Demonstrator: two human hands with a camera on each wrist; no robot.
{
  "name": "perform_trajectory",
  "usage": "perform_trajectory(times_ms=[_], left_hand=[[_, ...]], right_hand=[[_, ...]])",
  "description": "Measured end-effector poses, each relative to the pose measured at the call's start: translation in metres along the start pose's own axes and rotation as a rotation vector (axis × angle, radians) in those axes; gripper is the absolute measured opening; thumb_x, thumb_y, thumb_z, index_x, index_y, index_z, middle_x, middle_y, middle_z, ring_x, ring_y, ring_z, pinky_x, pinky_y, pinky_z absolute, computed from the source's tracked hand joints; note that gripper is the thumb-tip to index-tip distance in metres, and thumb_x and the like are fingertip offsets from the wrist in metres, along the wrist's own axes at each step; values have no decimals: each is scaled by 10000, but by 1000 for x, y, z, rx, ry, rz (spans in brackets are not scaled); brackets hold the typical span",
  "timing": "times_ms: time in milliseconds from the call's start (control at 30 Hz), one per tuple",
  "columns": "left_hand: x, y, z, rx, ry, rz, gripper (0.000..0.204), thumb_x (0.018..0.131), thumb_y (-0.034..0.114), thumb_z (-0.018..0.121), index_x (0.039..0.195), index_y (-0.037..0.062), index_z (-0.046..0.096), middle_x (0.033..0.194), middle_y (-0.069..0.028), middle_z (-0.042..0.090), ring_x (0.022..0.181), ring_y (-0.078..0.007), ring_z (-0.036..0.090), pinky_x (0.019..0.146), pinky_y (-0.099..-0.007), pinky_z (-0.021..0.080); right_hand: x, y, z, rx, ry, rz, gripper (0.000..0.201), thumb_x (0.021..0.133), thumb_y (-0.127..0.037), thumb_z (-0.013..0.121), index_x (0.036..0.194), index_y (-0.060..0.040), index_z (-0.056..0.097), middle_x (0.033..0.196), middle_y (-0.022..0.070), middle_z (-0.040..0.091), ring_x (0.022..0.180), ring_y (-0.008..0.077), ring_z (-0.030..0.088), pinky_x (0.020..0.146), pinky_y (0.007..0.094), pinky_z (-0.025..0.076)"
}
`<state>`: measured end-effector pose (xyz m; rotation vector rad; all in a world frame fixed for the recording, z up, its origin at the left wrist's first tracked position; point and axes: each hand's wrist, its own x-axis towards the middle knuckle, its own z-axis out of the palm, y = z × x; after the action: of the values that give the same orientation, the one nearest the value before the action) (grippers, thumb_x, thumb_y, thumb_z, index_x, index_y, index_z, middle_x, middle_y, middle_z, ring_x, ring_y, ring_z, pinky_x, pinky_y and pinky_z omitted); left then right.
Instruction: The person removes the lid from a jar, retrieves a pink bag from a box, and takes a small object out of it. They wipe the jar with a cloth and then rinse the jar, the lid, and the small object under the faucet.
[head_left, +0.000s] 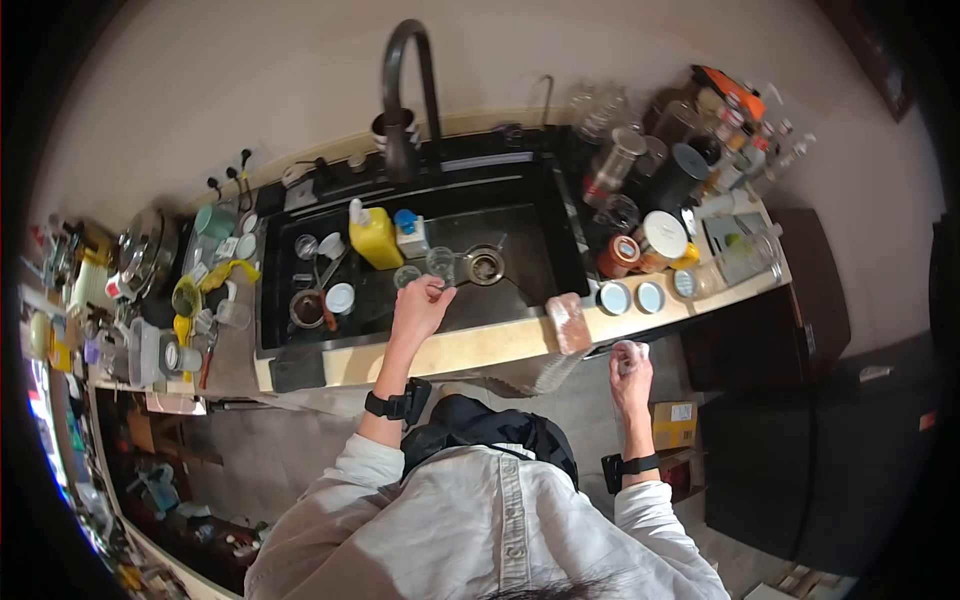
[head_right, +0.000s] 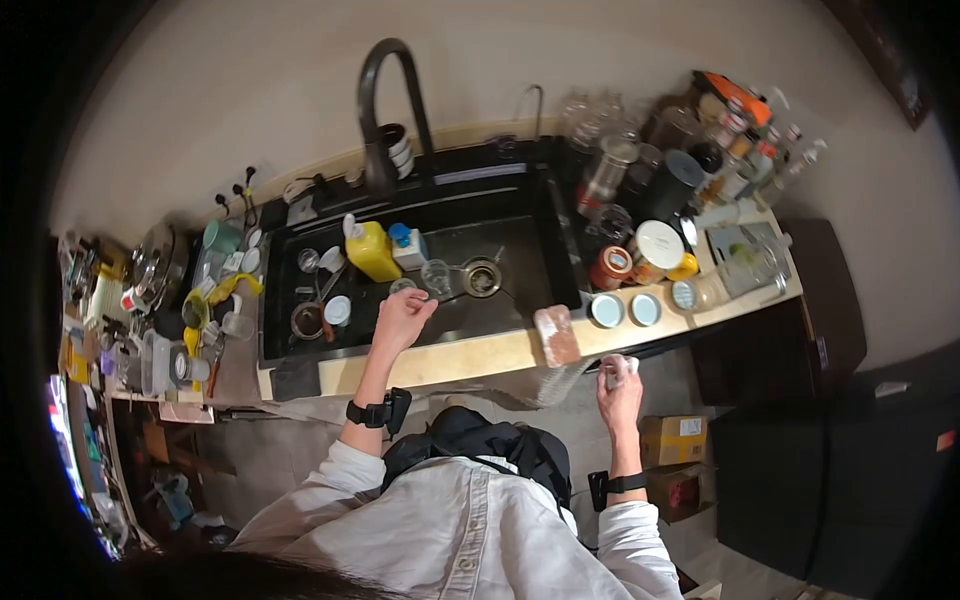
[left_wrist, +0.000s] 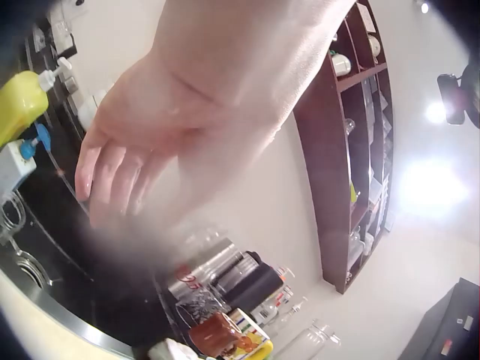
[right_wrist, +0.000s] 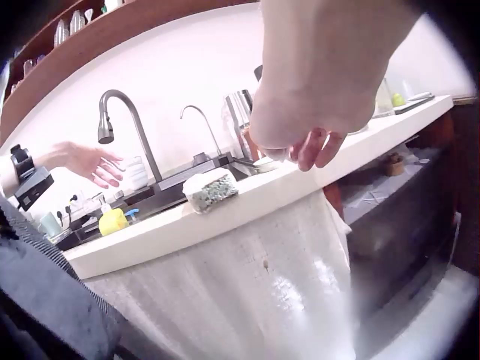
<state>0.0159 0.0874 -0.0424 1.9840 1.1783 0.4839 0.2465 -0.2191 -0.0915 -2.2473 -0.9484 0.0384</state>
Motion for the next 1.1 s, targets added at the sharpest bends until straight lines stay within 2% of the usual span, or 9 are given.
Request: perform_trajectory(times_ms=[300,467,633,667,800,867,967,1033,1100], left_hand=[[17,-86,-70,-74,54,-86,332,821,253,717,1015,-11,663,842,-140,703,757,-187,680,702,-293,532],[18,-88,-80,-98,29,-110,332,809,244,709,998,-25,665,851,-160,707,778,-246,694,707,-333,533],[26,-88,-69,-99,34,-65,328,819,244,719,1016,-11,657,851,-157,698,778,-201,677,716,-296,526],[25,-82,-65,-140,47,-44,338,808,249,704,1002,-25,662,866,-188,701,796,-276,695,713,-339,538],[21,-31,-44,-145,-21,-11,313,829,252,700,1021,6,672,895,-167,705,824,-232,700,746,-317,542],[21,-5,-12,-274,-92,-28,310,858,271,670,1030,14,668,903,-165,701,839,-237,697,742,-327,536],[20,32,39,-360,-252,75,543,949,416,520,1303,9,461,1050,-181,669,875,-265,682,727,-352,529],[19,56,51,-409,-451,-35,641,974,550,349,1345,32,418,979,-181,642,892,-276,645,822,-384,495],[16,72,51,-584,-595,-144,697,965,608,274,1318,35,456,957,-172,628,818,-264,645,766,-401,498]], right_hand=[[71,6,28,-275,7,-58,252,770,-99,704,986,-59,582,996,179,579,921,377,568,795,438,467],[85,11,25,-312,-38,-29,247,749,-106,724,955,-51,599,1015,181,592,970,371,563,831,449,464],[92,27,36,-403,-188,-102,188,746,-122,717,899,-60,628,910,190,613,919,384,581,792,455,475],[94,32,38,-447,-278,-14,157,808,-179,656,907,-60,630,869,176,644,908,367,593,799,458,485],[96,27,37,-299,-247,-86,115,829,-134,630,881,-34,610,854,185,639,813,379,606,719,469,476],[100,-15,28,-121,-173,-108,101,847,-81,631,909,-4,606,732,135,613,673,275,601,618,385,472],[94,-90,27,219,-171,-119,104,871,-66,642,936,8,606,693,61,596,587,122,530,562,280,440],[93,-117,41,474,-339,-48,101,874,-76,657,924,-2,610,718,22,625,645,82,576,600,256,463],[90,-142,57,673,-447,-42,108,858,-57,666,928,2,609,720,22,625,673,94,606,625,249,475]])
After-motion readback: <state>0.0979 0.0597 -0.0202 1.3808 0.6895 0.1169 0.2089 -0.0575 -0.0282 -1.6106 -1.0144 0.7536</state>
